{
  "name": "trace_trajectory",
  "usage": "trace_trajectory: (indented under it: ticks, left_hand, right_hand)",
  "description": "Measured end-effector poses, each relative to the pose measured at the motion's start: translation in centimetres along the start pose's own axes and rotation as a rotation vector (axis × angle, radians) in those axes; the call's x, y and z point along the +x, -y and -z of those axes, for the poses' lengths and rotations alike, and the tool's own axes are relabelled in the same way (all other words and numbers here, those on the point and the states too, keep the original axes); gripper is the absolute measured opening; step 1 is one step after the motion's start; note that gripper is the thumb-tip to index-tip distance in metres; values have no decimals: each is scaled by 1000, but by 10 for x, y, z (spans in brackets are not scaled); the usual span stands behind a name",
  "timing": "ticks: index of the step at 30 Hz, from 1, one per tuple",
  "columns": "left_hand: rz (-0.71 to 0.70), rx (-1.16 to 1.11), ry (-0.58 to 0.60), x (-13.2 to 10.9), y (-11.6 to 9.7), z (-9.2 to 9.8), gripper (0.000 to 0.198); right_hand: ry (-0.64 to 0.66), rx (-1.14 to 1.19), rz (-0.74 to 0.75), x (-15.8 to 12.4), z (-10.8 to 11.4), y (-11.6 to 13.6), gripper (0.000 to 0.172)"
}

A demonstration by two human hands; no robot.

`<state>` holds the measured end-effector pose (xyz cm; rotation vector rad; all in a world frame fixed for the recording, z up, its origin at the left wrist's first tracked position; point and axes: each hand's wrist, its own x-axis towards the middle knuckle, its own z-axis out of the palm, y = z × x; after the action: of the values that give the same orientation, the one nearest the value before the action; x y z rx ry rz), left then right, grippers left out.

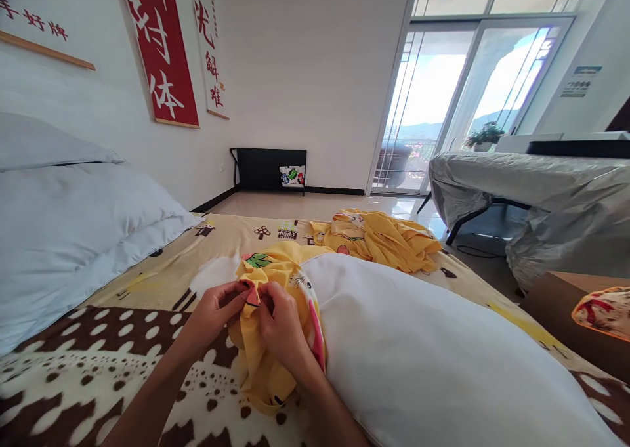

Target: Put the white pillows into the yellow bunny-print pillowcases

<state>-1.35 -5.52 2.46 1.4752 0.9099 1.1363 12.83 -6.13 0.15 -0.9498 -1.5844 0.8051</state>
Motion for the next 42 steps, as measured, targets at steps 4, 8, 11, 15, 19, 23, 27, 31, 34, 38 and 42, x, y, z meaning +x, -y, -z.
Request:
trace_trajectory:
  ticks: [4, 8, 11, 15, 19, 23, 27, 31, 34, 38, 42]
  left_hand:
    - [122, -229, -35, 0, 2, 3, 29]
    - [196, -415, -79, 4, 6, 6, 29]
    - [197, -507, -130, 7, 8, 8, 29]
    - [163, -573, -227, 10, 10, 9, 28]
    - [156, -629, -254, 12, 14, 8, 29]
    - [117, -645, -288, 15, 19, 3, 32]
    - [5, -512, -326, 13, 23, -6, 29]
    - [-96, -251, -268, 8, 24, -10, 26]
    - [-119, -191, -147, 7, 25, -7, 31]
    - [-114, -174, -31, 6, 25, -7, 37]
    - [-122, -123, -27, 2, 21, -10, 38]
  right_hand:
    - [-11, -135, 46, -3, -1, 6, 12]
    - [39, -338, 33, -8, -5, 13, 13]
    - [28, -584, 47, -13, -11, 14, 15]
    - [-36, -817, 179, -17, -16, 10, 21]
    - [-29, -856, 227, -17, -13, 10, 27]
    - [1, -881, 207, -16, -12, 10, 33]
    - [141, -838, 167, -17, -5, 14, 33]
    - [258, -631, 94, -15, 15, 21, 29]
    - [86, -397, -11, -9, 28, 20, 24]
    - [27, -159, -100, -3, 25, 16, 22]
    - [108, 127, -116, -2, 18, 16, 17]
